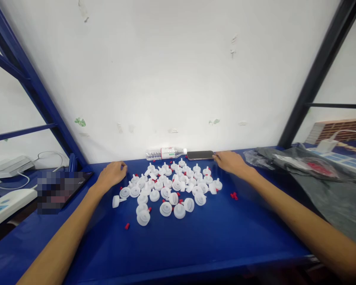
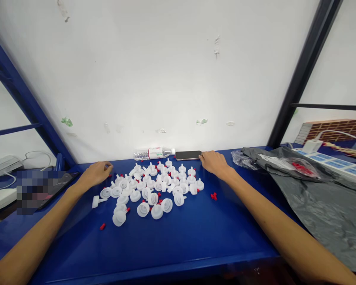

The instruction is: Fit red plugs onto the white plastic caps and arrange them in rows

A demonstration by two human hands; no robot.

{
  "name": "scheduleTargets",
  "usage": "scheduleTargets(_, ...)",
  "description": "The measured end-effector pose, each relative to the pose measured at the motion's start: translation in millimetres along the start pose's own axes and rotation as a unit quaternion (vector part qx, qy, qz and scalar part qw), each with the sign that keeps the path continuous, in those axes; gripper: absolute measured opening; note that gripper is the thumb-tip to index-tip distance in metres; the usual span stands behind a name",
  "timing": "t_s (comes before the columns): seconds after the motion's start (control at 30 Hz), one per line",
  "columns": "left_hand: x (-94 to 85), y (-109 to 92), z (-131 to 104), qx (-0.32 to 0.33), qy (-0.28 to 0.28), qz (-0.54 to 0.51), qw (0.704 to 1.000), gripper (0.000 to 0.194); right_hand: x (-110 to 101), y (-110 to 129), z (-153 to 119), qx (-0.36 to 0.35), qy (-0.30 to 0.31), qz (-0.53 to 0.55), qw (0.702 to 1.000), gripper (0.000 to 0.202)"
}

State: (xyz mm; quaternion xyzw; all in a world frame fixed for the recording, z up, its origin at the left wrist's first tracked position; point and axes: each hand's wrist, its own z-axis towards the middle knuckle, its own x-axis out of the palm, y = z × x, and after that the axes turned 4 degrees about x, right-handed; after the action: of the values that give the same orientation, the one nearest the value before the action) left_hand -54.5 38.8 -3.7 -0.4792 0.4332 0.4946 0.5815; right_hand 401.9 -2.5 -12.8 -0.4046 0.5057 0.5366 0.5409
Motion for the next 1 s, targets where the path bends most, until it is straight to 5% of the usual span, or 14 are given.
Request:
scheduleTargets(0.3,6.1,-6.6,0.6,0.099,0.098,-0.137,0.981,0.029,0.9,19.9,-4.5,-0.146,0.059,0.088,0.984,0.034)
scheduleTargets(0.57,0.4,-18.0,-4.3,0.118,0.102,-0.147,0.977,0.043,2.8,18.4,-5.0,-0.137,0.002,0.086,0.987,0.034)
scheduleTargets(0.8,-6.1,-2.4,0.5,0.037,0.005,-0.031,0.999,0.039,6.9,23.1,-0.8,-0.201,-0.047,0.075,0.976,0.038)
scheduleTargets(1.0,-4.4,26.5,0.1,-0.072,-0.005,0.047,0.996,0.043,7.7,45.8,40.0,-0.257,-0.022,0.031,0.966,0.045)
